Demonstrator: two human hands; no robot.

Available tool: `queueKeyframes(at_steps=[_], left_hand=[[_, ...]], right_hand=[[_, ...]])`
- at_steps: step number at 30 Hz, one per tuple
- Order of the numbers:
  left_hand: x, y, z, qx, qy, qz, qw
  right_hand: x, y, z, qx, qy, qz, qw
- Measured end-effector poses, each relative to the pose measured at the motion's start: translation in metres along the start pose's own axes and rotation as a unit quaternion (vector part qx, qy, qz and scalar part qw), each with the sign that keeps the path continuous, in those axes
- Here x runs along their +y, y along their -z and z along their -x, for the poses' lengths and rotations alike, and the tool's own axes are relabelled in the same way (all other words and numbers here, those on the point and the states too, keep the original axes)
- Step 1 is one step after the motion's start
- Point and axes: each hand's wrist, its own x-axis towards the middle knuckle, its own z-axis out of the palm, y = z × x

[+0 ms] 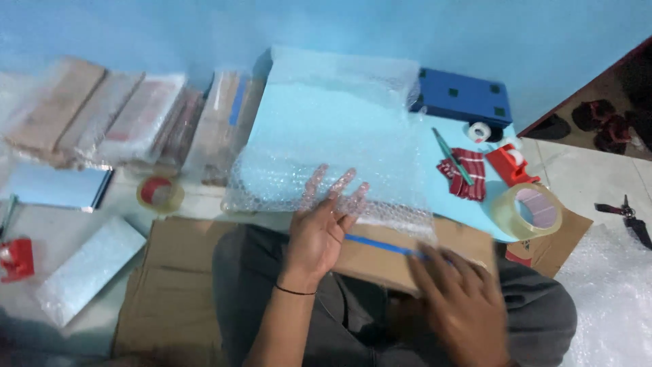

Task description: The person wraps a small cardboard box in bubble wrap and secures it with tape. They fold the bubble wrap around the box, use a tape dispenser to seal the edges, and place the finished package aside.

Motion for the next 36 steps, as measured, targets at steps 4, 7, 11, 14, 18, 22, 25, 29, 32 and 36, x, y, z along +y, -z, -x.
queueKeyframes(at_steps=[4, 7, 11, 14, 18, 22, 25, 29, 32, 36], left_hand=[[-0.002, 0.013, 0.009, 0.003, 0.041, -0.034, 0.999], [-0.024, 0.045, 0.018, 0.101, 0.049, -0.026, 0.993], [-0.056, 0.066, 0.031, 0.116, 0.043, 0.011, 0.992], [-0.076, 0.092, 0.037, 0.189, 0.064, 0.004, 0.980], [-0.066, 0.080, 0.035, 0.152, 0.084, 0.033, 0.984], [-0.081, 0.119, 0.025, 0.172, 0.074, 0.037, 0.982], [-0.069, 0.107, 0.022, 0.199, 0.085, 0.021, 0.976], [-0.059, 0.100, 0.022, 0.184, 0.083, 0.030, 0.979], [-0.043, 0.073, 0.022, 0.159, 0.096, 0.020, 0.982], [-0.044, 0.076, 0.022, 0.149, 0.092, 0.028, 0.984]], right_hand=[[0.050, -0.023, 0.086, -0.125, -0.027, 0.017, 0.992], [0.071, -0.004, 0.094, -0.088, -0.024, -0.009, 0.996], [0.024, 0.055, 0.023, 0.034, -0.137, -0.040, 0.989], [0.007, 0.062, -0.038, 0.062, -0.069, -0.132, 0.987], [-0.007, 0.014, -0.101, 0.096, 0.004, -0.097, 0.991], [-0.020, -0.022, -0.136, 0.122, 0.077, -0.079, 0.986], [-0.024, -0.034, -0.146, 0.116, 0.101, -0.087, 0.984], [-0.025, -0.039, -0.155, 0.077, 0.092, -0.075, 0.990], [-0.025, -0.050, -0.161, 0.111, 0.090, -0.059, 0.988], [-0.027, -0.055, -0.167, 0.112, 0.087, -0.072, 0.987]])
